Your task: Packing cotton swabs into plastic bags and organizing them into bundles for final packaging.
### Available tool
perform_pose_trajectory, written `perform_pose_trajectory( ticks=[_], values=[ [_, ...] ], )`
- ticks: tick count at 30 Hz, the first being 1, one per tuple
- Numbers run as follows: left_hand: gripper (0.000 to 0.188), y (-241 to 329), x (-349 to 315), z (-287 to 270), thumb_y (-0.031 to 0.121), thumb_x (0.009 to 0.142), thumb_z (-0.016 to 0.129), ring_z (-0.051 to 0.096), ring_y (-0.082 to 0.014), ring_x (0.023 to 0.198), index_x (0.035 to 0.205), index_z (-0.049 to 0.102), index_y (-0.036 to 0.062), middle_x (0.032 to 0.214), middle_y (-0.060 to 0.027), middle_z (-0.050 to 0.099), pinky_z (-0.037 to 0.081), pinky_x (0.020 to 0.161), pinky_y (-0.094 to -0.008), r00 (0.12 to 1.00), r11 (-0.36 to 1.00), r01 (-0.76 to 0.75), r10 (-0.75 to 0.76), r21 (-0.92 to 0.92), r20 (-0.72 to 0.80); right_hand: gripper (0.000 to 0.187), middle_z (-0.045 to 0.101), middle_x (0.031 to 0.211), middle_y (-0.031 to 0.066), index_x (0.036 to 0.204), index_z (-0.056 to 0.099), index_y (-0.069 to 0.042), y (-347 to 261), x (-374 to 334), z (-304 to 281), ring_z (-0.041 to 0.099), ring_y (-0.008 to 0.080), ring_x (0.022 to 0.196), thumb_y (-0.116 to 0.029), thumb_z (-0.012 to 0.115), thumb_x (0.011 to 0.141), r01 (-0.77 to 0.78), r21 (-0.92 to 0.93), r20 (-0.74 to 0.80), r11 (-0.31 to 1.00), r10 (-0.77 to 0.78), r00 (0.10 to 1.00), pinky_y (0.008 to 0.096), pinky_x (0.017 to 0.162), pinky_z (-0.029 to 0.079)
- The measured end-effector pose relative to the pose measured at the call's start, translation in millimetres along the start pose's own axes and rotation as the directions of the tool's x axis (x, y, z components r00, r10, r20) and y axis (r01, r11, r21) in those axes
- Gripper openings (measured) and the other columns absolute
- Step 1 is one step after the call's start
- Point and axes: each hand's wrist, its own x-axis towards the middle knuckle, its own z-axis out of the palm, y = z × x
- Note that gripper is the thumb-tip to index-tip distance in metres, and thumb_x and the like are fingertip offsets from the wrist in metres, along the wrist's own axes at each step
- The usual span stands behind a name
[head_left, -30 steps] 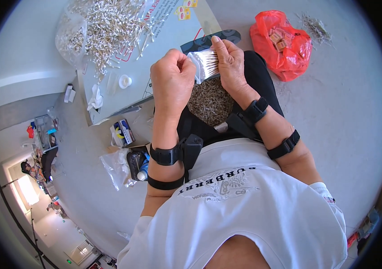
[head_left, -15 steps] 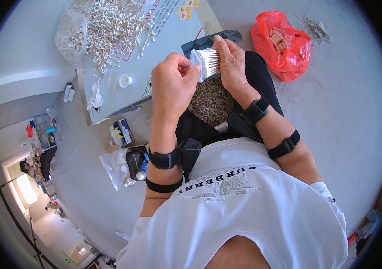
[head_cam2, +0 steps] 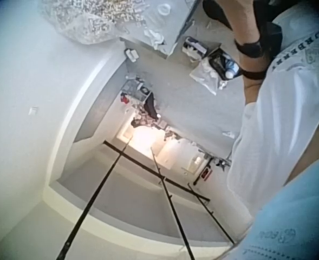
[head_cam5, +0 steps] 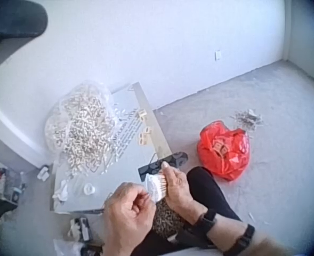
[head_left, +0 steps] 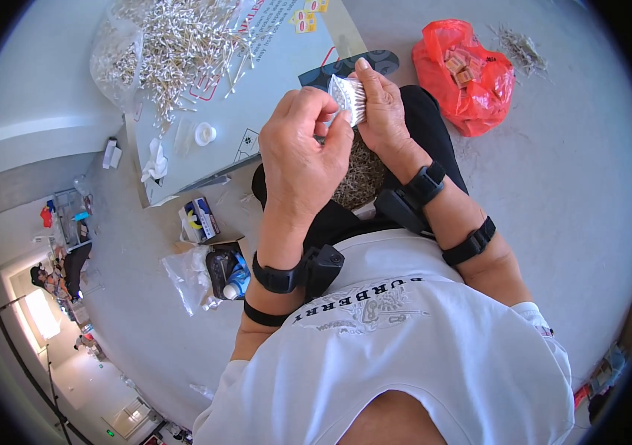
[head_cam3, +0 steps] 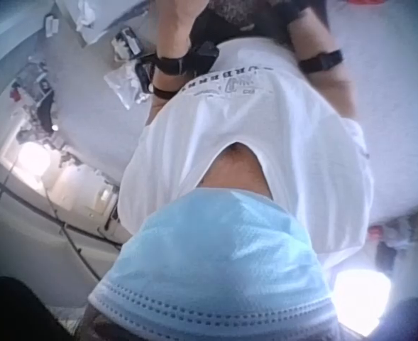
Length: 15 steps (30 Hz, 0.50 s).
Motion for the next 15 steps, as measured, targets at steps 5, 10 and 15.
perform_pose_trajectory(
  ticks=[5,10,15],
  values=[
    [0.02,-2,-3,2,0.005,0.069,0.072,0.056,-0.0225,0.064,0.082,0.057,0.0046,0.078,-0.0077,0.053,0.046,0.055,-0.0341,0.996,0.988,-0.07,0.076,0.14,-0.042,0.029,0.059,0.07,0.0019,0.082,0.06,-0.003,0,0,-3,0.056,0.0094,0.06,-0.032,0.06,0.091,0.083,-0.078,0.003,0.994,-0.083,0.997,0.0238,0.055,0.047],
    [0.019,-7,-7,6,0.001,0.068,0.072,0.056,-0.0217,0.069,0.081,0.059,0.0048,0.081,-0.0078,0.052,0.045,0.056,-0.0328,0.998,0.999,0.029,-0.027,0.029,-0.064,0.03,0.059,0.071,0.0024,0.083,0.059,-0.003,0,-1,-1,0.056,0.0096,0.06,-0.031,0.06,0.091,0.14,-0.152,0.0,0.978,-0.142,0.99,0.0243,0.055,0.046],
    [0.017,3,-11,13,-0.001,0.068,0.072,0.053,-0.0215,0.066,0.078,0.06,0.0047,0.079,-0.0071,0.051,0.043,0.055,-0.03,0.987,0.993,0.035,-0.052,-0.111,-0.152,0.034,0.061,0.074,0.0037,0.085,0.058,-0.002,0,-6,8,0.058,0.0103,0.065,-0.035,0.059,0.091,-0.034,0.099,0.017,0.995,0.032,0.999,0.0259,0.059,0.049]
  ],
)
